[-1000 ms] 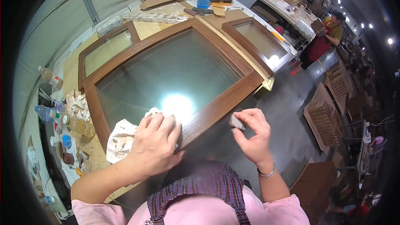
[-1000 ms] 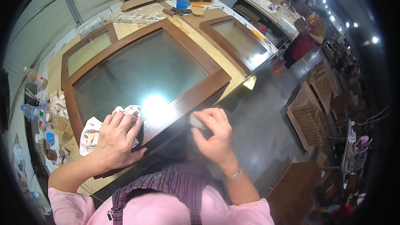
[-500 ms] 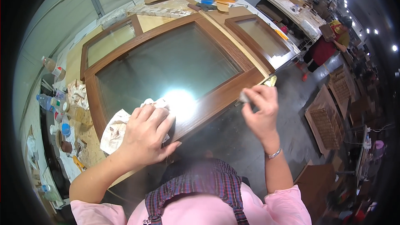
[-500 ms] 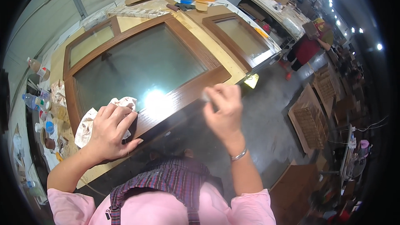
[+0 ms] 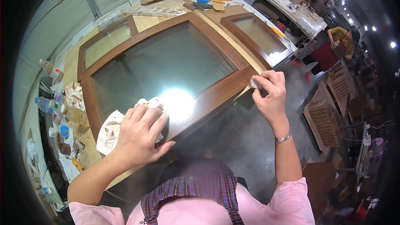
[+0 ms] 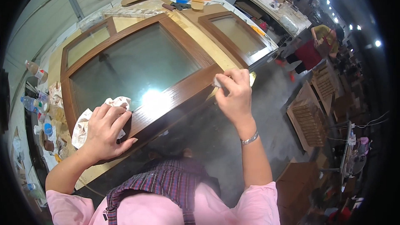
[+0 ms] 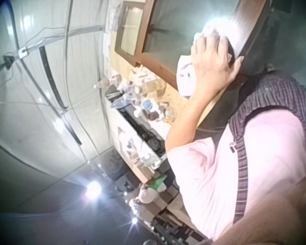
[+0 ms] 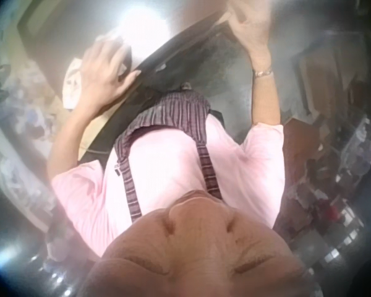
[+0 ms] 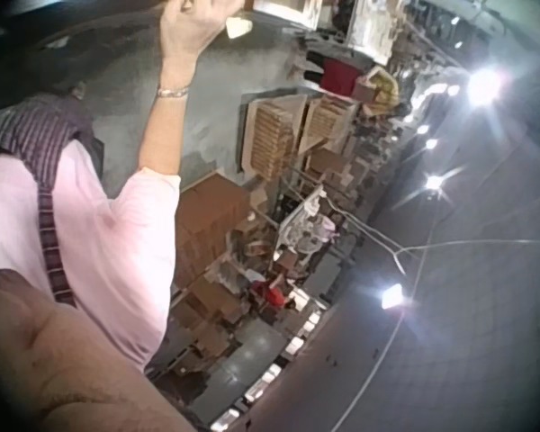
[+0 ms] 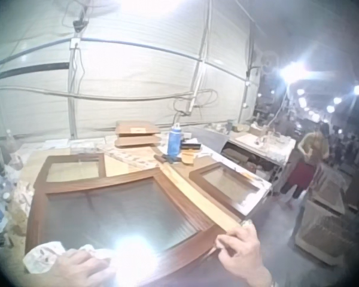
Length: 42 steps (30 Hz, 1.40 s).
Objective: The person cleans and finishes a wooden door frame with a glass insert by using a cloth to wipe the glass and frame, and using a scraper or small tool to remove residue from the edges.
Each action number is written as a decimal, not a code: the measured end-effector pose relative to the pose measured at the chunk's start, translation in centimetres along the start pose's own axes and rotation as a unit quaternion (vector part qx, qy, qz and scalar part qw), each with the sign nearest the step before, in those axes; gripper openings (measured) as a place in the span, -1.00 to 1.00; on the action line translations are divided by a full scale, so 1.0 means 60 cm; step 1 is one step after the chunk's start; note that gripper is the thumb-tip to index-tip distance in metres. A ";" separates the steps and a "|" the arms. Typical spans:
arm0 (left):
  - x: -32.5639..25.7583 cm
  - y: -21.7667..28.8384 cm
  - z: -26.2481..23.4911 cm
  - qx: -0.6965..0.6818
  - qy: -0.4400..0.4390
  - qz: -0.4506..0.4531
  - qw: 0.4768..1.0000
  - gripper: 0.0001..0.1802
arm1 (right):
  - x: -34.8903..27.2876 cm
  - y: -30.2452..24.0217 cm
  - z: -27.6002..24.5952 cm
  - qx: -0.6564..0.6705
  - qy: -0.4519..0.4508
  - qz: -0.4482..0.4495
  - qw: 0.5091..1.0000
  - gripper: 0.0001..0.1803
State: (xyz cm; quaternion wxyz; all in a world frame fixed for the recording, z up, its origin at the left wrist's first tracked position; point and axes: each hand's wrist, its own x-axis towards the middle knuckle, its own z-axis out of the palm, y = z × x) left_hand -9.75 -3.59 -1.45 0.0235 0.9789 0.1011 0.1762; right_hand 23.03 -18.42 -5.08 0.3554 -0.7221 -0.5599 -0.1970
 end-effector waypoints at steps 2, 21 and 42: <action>-0.004 -0.005 0.004 0.002 -0.002 -0.003 1.000 -0.27 | 0.005 -0.050 -0.003 0.072 -0.027 -0.043 0.996 -0.67; 0.000 -0.006 0.001 -0.008 -0.023 0.008 1.000 -0.23 | 0.029 -0.012 0.000 0.054 -0.087 -0.097 0.990 -0.62; 0.065 0.067 0.030 0.054 0.060 -0.309 0.948 -0.82 | 0.191 0.230 0.094 0.419 -0.235 -0.243 0.843 -0.51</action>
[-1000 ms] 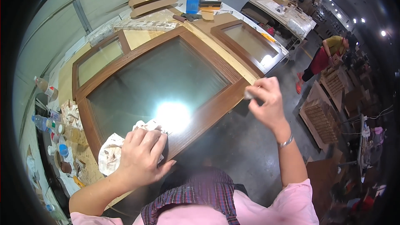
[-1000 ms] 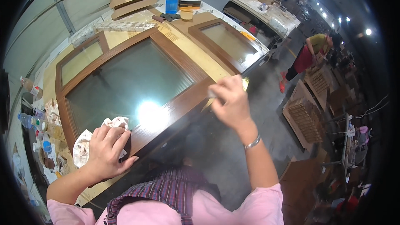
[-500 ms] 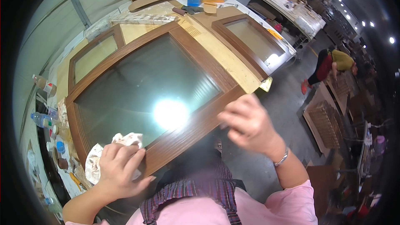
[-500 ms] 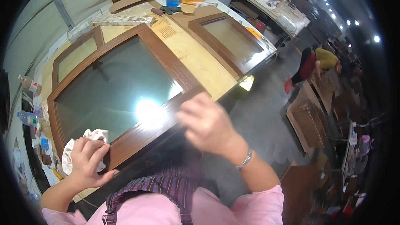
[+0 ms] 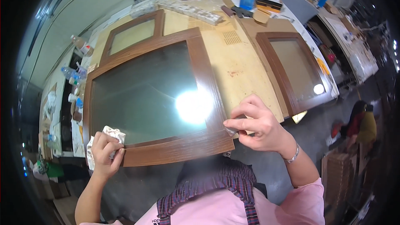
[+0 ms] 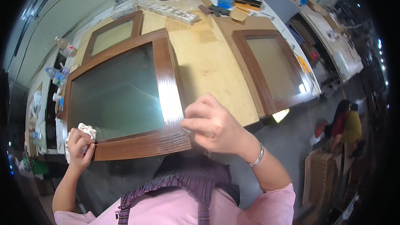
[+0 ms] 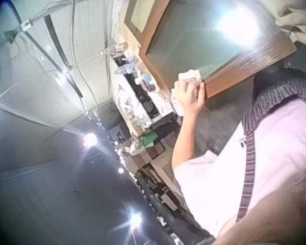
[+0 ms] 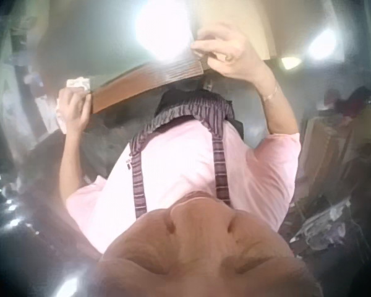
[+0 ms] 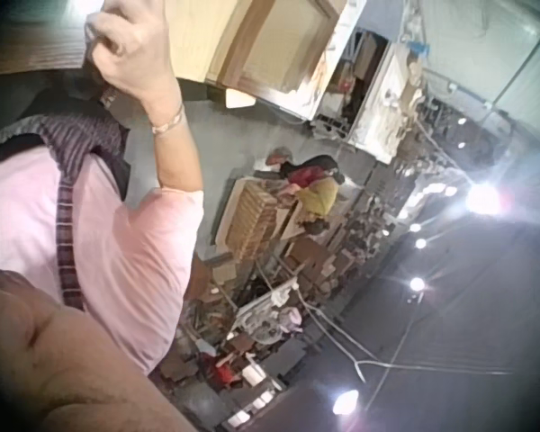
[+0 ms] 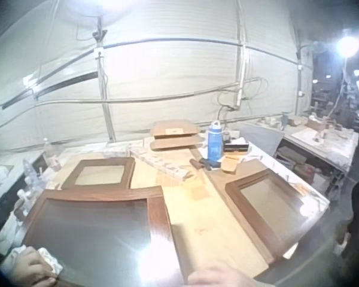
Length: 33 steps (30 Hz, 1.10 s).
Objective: The person cleans and finishes a wooden door frame with a glass insert by using a cloth to wipe the glass and frame, and using a scraper or small tool to remove residue from the edges.
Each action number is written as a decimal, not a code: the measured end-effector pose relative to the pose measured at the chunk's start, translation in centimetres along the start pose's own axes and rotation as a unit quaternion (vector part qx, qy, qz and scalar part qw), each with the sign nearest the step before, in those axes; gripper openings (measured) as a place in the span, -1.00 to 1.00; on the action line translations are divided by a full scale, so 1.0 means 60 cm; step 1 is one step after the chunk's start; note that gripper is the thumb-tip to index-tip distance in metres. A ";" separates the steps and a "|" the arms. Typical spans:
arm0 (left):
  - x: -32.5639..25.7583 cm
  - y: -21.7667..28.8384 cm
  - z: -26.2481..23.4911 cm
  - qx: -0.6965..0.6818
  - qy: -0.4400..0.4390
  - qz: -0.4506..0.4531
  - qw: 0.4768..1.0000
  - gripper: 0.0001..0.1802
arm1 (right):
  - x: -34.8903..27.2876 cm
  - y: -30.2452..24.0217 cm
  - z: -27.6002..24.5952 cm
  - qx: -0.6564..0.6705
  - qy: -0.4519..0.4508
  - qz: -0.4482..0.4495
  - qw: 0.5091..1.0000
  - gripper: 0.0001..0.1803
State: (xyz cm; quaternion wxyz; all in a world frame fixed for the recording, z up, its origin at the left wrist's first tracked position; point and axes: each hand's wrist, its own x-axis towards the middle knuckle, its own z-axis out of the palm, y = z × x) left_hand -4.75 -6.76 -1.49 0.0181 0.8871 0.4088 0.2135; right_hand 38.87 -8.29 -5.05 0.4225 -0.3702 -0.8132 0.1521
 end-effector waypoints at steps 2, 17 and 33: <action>0.003 0.004 0.005 0.006 0.010 -0.001 1.000 -0.82 | 0.019 0.033 -0.002 0.027 -0.018 -0.024 0.999 -0.51; -0.001 0.005 0.010 0.036 0.031 -0.049 0.998 -0.86 | 0.306 0.328 0.029 -0.009 -0.013 -0.014 1.000 -0.67; 0.000 -0.002 0.014 0.035 0.036 -0.046 0.998 -0.82 | 0.265 0.279 0.032 0.126 0.025 0.112 0.985 -0.66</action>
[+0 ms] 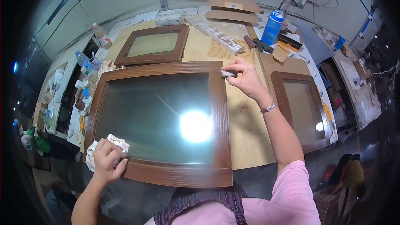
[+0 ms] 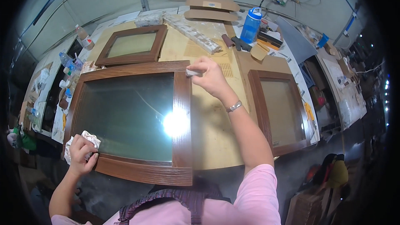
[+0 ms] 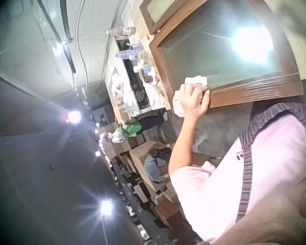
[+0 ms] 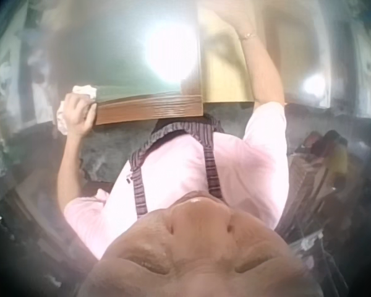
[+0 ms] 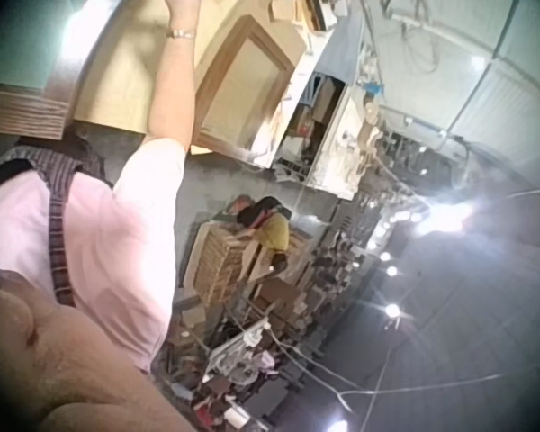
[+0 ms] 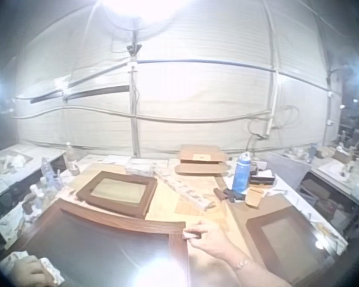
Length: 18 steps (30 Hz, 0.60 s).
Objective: The person cleans and finishes a wooden door frame with a glass insert by using a cloth to wipe the glass and frame, and using a scraper or small tool to remove residue from the edges.
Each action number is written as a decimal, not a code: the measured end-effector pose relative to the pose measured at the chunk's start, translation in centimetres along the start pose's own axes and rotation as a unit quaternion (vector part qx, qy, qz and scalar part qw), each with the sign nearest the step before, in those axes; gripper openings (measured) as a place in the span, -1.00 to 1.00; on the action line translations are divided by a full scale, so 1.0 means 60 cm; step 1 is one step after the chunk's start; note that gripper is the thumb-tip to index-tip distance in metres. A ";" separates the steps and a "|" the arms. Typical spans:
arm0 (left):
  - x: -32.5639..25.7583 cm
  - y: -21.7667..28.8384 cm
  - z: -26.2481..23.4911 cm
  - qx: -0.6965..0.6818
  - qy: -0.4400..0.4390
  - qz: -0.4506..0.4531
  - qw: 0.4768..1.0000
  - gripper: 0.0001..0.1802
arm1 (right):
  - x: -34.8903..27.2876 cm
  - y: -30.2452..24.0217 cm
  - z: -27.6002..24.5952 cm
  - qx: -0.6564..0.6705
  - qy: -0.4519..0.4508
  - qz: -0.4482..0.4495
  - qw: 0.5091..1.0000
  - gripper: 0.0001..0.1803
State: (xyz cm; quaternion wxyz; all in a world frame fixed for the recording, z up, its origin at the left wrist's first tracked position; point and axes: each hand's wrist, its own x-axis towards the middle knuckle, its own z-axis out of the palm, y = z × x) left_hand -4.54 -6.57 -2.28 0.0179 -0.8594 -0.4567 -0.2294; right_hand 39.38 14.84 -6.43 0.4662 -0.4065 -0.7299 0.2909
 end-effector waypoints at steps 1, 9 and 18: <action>0.001 0.001 -0.001 -0.002 -0.001 -0.001 1.000 -0.82 | -0.012 -0.002 -0.005 -0.009 -0.027 -0.006 1.000 -0.66; 0.002 0.014 -0.004 0.007 0.015 -0.006 1.000 -0.82 | -0.150 -0.103 -0.049 0.186 -0.120 0.102 0.970 -0.63; 0.079 0.013 -0.022 0.099 0.069 0.013 0.993 -0.50 | -0.088 -0.242 0.096 0.460 -0.165 0.148 0.860 -0.52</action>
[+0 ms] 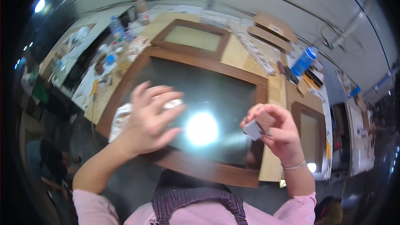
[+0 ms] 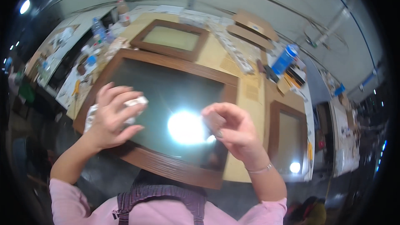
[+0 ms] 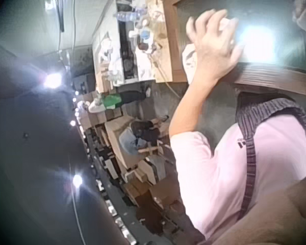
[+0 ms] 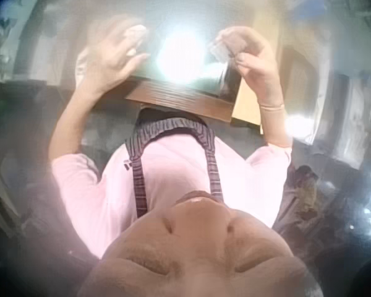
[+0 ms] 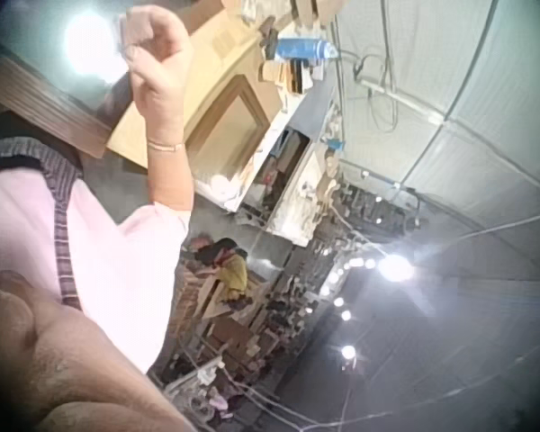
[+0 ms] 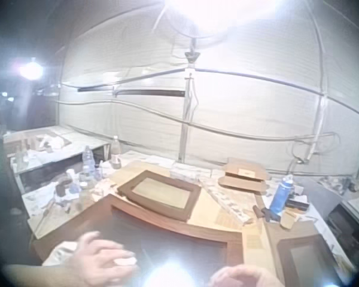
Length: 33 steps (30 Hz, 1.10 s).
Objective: The person cleans and finishes a wooden door frame with a glass insert by using a cloth to wipe the glass and frame, and using a scraper or small tool to remove residue from the edges.
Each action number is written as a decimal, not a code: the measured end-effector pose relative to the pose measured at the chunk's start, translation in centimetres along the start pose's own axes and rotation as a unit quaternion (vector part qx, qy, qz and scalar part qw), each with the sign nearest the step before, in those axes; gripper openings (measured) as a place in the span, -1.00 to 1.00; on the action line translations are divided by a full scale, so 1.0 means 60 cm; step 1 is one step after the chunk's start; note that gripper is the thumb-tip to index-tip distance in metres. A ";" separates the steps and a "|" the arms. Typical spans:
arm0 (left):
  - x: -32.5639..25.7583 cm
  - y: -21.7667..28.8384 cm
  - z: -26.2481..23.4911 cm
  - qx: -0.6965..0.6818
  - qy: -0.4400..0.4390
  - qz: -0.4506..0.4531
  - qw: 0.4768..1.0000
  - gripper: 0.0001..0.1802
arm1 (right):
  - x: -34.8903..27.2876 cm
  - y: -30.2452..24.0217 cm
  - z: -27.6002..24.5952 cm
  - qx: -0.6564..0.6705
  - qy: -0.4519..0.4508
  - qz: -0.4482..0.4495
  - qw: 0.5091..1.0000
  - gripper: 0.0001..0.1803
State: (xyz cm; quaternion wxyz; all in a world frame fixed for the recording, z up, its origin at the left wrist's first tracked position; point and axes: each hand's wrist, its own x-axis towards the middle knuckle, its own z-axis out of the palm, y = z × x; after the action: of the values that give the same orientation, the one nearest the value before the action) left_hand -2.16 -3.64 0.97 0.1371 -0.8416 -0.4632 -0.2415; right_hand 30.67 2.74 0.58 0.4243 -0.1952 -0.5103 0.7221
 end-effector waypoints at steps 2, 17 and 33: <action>0.009 -0.001 -0.026 -0.089 0.034 0.031 0.995 -0.51 | 0.024 -0.018 0.067 -0.044 -0.020 0.017 0.999 -0.50; -0.270 -0.352 -0.102 -0.936 0.043 -0.130 0.326 -0.62 | 0.399 0.192 0.543 -0.094 -0.233 0.141 0.958 -0.57; -0.453 -1.055 0.139 -0.022 0.120 -0.412 0.903 -0.85 | 0.457 0.351 0.498 -0.751 -0.117 -0.007 0.650 -0.72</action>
State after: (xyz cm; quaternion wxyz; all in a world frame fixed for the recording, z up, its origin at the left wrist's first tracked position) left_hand -65.72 14.48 -20.13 0.0615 -0.5432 -0.7433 -0.3857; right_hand -14.84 5.42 -2.28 0.0745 -0.3571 -0.9251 0.1056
